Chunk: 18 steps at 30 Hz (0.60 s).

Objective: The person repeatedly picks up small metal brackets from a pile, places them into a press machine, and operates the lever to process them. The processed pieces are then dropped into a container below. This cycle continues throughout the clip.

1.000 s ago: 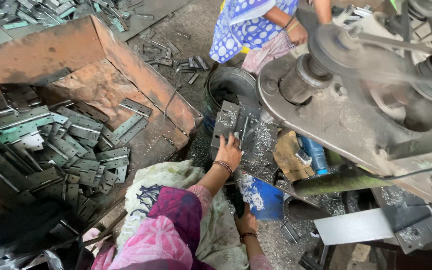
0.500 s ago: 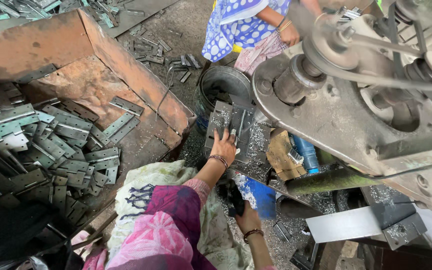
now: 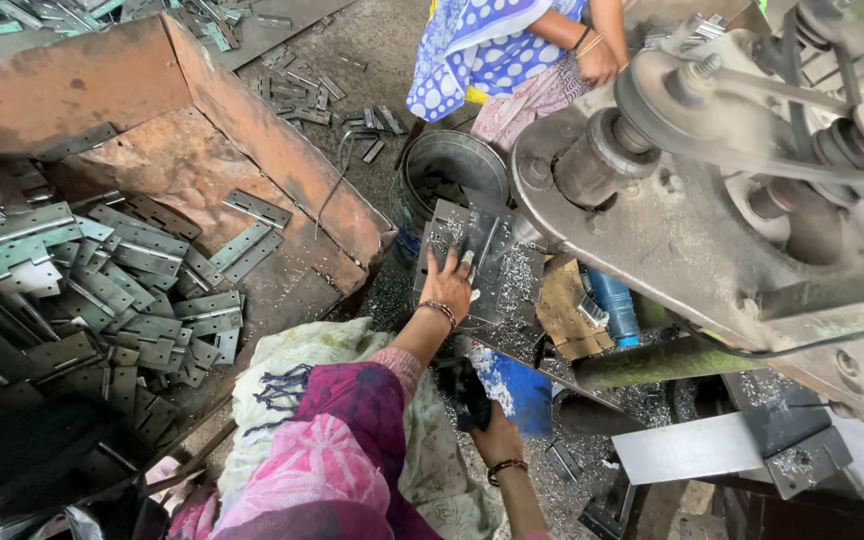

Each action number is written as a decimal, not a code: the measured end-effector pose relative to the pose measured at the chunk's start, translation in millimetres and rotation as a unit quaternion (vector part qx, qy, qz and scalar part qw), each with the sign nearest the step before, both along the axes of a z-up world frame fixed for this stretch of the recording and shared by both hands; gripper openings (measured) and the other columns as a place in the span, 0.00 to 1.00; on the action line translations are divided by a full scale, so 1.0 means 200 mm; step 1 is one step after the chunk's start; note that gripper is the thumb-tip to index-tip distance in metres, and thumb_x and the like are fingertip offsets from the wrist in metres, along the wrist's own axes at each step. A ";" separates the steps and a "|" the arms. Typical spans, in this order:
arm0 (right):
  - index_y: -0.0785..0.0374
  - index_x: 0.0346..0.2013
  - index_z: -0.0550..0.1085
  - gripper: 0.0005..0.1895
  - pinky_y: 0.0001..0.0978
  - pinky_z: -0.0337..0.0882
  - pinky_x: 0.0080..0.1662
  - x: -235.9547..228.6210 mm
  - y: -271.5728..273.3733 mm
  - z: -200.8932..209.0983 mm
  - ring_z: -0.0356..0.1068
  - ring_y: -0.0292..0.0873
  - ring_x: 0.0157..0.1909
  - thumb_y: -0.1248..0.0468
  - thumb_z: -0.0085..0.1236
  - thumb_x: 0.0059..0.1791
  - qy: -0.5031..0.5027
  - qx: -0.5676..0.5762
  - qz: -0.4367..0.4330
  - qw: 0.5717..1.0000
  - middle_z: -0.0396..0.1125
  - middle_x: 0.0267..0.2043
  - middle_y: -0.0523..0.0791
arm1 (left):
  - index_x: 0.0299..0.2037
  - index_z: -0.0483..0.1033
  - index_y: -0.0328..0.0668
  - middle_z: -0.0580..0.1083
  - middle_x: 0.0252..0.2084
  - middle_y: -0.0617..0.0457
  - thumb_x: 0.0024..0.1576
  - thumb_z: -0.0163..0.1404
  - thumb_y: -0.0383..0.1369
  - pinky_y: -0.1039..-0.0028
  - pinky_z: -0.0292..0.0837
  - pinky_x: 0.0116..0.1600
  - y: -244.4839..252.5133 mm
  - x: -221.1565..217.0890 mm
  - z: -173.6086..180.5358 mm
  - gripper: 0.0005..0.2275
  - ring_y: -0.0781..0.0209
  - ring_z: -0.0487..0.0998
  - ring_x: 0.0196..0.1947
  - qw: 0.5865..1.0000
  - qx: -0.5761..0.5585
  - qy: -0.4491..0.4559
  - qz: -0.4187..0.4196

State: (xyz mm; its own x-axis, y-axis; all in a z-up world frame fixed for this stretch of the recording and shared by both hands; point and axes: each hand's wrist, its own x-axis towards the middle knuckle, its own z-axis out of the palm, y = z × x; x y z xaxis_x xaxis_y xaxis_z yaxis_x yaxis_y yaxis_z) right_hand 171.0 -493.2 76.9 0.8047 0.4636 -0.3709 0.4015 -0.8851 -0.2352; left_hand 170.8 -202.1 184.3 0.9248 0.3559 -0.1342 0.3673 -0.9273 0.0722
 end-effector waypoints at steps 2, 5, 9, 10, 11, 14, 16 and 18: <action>0.57 0.55 0.69 0.30 0.53 0.76 0.48 0.04 -0.04 0.05 0.75 0.63 0.48 0.53 0.67 0.42 -0.004 0.017 0.032 0.999 0.75 0.43 0.58 | 0.62 0.74 0.45 0.57 0.75 0.54 0.66 0.35 0.37 0.28 0.35 0.71 0.02 0.05 -0.01 0.19 0.41 0.43 0.77 1.000 0.011 -0.016 0.020; 0.54 0.58 0.68 0.32 0.53 0.77 0.47 0.06 -0.03 0.03 0.76 0.62 0.47 0.56 0.65 0.41 -0.006 0.040 0.015 0.999 0.75 0.42 0.58 | 0.63 0.72 0.47 0.56 0.75 0.53 0.65 0.36 0.37 0.28 0.35 0.70 0.06 0.14 -0.01 0.20 0.41 0.42 0.77 1.000 0.014 -0.002 0.022; 0.45 0.66 0.62 0.35 0.60 0.74 0.45 -0.10 -0.02 -0.17 0.74 0.68 0.43 0.53 0.62 0.45 -0.039 0.039 -0.057 0.997 0.74 0.40 0.60 | 0.66 0.70 0.43 0.59 0.72 0.54 0.63 0.37 0.37 0.29 0.37 0.69 0.08 0.16 -0.04 0.22 0.43 0.45 0.76 0.997 0.044 -0.057 0.032; 0.45 0.65 0.62 0.35 0.60 0.75 0.44 -0.11 -0.02 -0.21 0.74 0.67 0.43 0.52 0.62 0.44 -0.042 0.050 -0.054 0.996 0.74 0.40 0.59 | 0.65 0.70 0.44 0.58 0.74 0.54 0.64 0.37 0.37 0.29 0.37 0.70 0.07 0.17 -0.04 0.21 0.44 0.45 0.76 0.998 0.034 -0.041 0.025; 0.45 0.65 0.62 0.35 0.59 0.76 0.44 -0.11 0.01 -0.25 0.75 0.66 0.42 0.51 0.62 0.44 -0.044 0.063 -0.050 0.996 0.75 0.40 0.59 | 0.65 0.71 0.45 0.57 0.75 0.55 0.64 0.37 0.37 0.30 0.37 0.71 0.09 0.17 -0.04 0.20 0.44 0.44 0.77 0.999 0.026 -0.023 0.019; 0.46 0.64 0.62 0.36 0.59 0.76 0.44 -0.13 0.04 -0.31 0.76 0.67 0.41 0.51 0.63 0.43 -0.048 0.070 -0.047 0.995 0.75 0.39 0.58 | 0.65 0.71 0.45 0.56 0.77 0.54 0.65 0.37 0.35 0.31 0.37 0.72 0.10 0.16 -0.04 0.20 0.45 0.44 0.79 1.000 0.019 0.012 0.007; 0.46 0.64 0.62 0.37 0.58 0.76 0.44 -0.09 0.02 -0.28 0.75 0.67 0.42 0.52 0.64 0.42 -0.046 0.059 -0.045 0.996 0.74 0.39 0.59 | 0.66 0.68 0.44 0.56 0.76 0.54 0.64 0.36 0.35 0.31 0.37 0.72 0.09 0.18 -0.03 0.21 0.45 0.44 0.78 1.000 0.022 0.000 0.009; 0.47 0.65 0.61 0.38 0.58 0.76 0.45 -0.11 0.03 -0.22 0.74 0.67 0.43 0.53 0.65 0.42 -0.035 0.052 -0.047 0.997 0.73 0.41 0.60 | 0.69 0.63 0.42 0.57 0.73 0.53 0.61 0.37 0.34 0.31 0.38 0.70 0.12 0.18 -0.03 0.24 0.46 0.43 0.76 0.998 0.039 -0.037 0.016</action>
